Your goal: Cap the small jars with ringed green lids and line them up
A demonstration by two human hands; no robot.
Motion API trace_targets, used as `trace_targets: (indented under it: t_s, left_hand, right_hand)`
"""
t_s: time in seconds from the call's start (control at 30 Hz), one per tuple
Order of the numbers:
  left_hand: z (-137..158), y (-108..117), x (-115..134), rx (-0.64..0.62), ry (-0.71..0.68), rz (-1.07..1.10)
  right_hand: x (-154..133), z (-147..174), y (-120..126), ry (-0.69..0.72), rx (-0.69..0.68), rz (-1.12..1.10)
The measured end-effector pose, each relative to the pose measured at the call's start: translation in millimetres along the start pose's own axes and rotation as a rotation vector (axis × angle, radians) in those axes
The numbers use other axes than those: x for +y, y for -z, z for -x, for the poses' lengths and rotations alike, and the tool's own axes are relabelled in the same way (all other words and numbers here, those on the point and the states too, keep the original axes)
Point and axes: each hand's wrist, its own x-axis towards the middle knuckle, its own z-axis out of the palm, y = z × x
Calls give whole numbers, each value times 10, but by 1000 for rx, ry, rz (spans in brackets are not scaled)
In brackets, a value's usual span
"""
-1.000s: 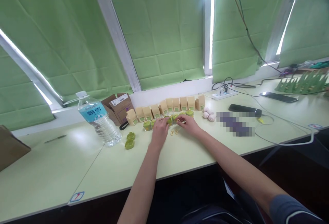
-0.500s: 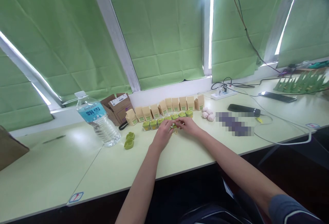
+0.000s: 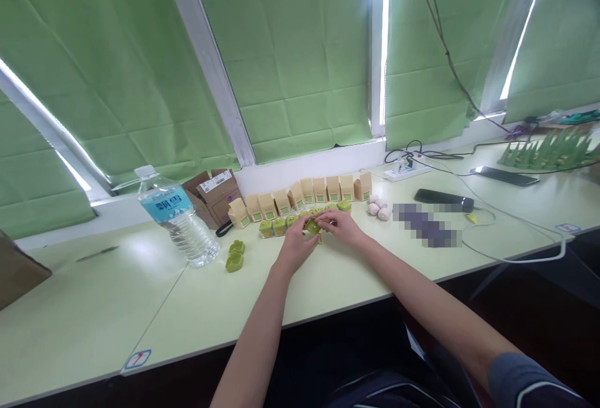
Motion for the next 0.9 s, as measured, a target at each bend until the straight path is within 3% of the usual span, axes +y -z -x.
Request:
trace_targets:
  t_s: [0.2,0.57,0.9]
  left_hand:
    - [-8,8,5,83,26,-12]
    - [-9,-11,-16,-19,5,7]
    - [-13,-29,-76,-28,-74,18]
  right_hand:
    - [-19,2,-10,-19,53,-16]
    - [-49,10,-20,10,67,10]
    - [-87,30,9,6,50,134]
